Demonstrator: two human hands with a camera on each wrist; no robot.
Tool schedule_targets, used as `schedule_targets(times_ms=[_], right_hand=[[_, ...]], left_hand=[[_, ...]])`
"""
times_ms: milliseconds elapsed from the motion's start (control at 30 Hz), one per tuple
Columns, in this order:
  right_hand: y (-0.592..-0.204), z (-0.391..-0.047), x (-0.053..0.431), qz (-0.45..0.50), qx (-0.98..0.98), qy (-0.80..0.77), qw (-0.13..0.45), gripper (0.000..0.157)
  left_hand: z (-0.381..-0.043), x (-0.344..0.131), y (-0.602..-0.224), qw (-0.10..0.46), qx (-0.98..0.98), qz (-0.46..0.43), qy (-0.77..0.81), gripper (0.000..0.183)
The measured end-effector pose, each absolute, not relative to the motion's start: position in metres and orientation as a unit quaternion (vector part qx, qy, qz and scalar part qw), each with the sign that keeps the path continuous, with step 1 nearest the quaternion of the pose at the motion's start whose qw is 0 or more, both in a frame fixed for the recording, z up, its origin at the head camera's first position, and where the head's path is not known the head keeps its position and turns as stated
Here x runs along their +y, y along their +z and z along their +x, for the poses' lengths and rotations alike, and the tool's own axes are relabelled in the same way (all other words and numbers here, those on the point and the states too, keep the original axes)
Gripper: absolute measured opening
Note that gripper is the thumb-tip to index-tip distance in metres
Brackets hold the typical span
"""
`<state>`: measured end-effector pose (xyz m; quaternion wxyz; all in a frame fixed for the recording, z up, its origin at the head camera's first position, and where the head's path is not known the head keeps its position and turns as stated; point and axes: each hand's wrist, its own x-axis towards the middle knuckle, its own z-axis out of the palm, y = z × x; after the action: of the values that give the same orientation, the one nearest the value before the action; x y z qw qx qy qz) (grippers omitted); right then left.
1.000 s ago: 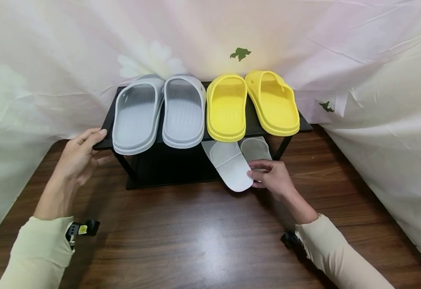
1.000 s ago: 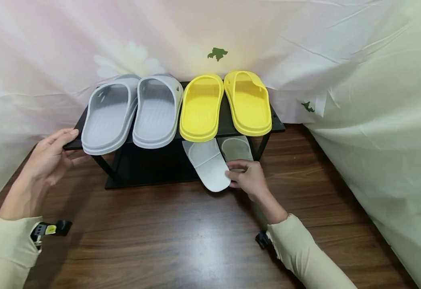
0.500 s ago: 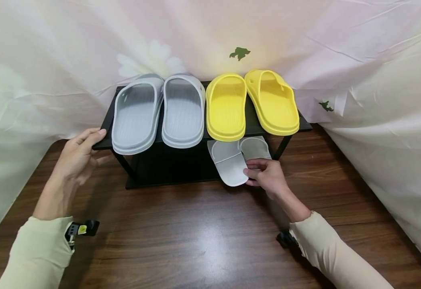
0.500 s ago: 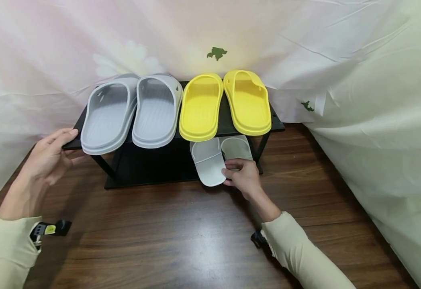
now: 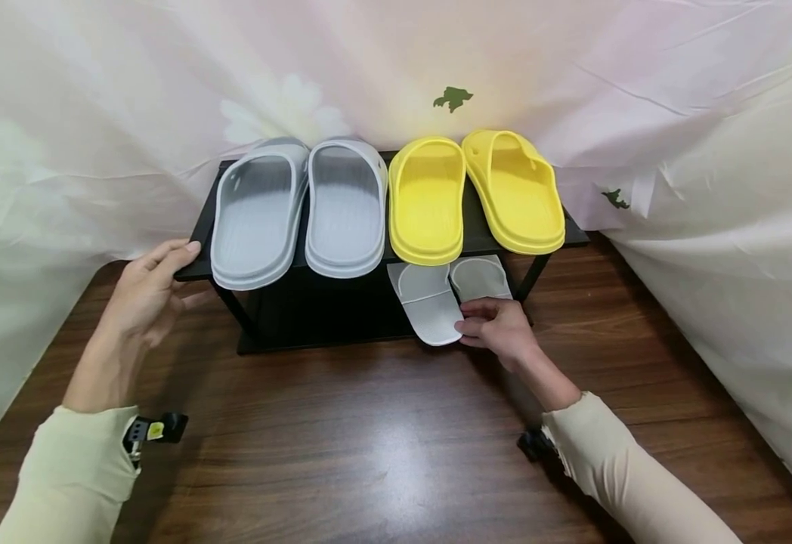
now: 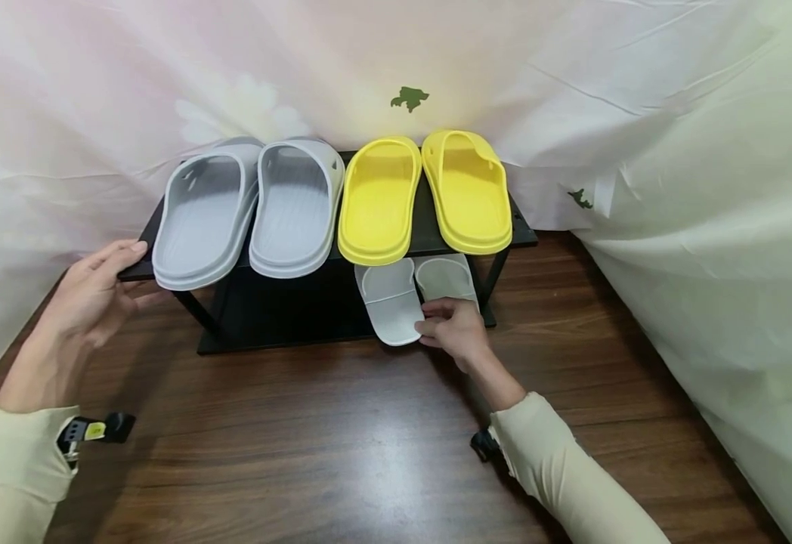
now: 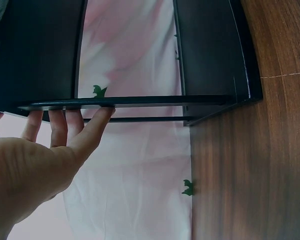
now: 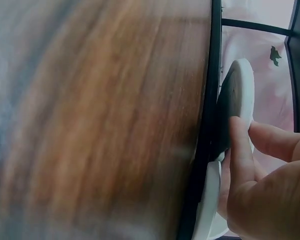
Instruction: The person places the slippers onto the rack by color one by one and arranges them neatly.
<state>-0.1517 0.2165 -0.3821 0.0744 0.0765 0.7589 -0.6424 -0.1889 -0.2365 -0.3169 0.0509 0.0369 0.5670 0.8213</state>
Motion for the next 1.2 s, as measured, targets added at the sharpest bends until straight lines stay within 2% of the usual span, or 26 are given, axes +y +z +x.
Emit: schedule_targets(times_ms=[267,500,733,1067,1200], right_hand=[[-0.3818,-0.1525,0.2180,0.064,0.778,-0.619,0.087,0.042],[-0.3827,-0.1550,0.2197,0.062,0.791,-0.603,0.091,0.037],[-0.3842,-0.1568,0.2229,0.052,0.800,-0.592,0.082,0.029],[-0.3811,-0.1562,0.2249,0.016,0.831,-0.553,0.062,0.026],[-0.3777,-0.1522,0.2254,0.010,0.822,-0.563,0.083,0.028]], left_hand=[[-0.1880,-0.2364,-0.3175,0.051,0.567,0.035,0.822,0.012],[-0.1879,-0.2369,-0.3171,0.052,0.568,0.033,0.821,0.012],[-0.1878,-0.2378,-0.3171,0.050,0.573,0.029,0.817,0.012],[-0.1898,-0.2389,-0.3159,0.051,0.568,0.031,0.821,0.012],[-0.1900,-0.2400,-0.3151,0.054,0.581,0.026,0.812,0.012]])
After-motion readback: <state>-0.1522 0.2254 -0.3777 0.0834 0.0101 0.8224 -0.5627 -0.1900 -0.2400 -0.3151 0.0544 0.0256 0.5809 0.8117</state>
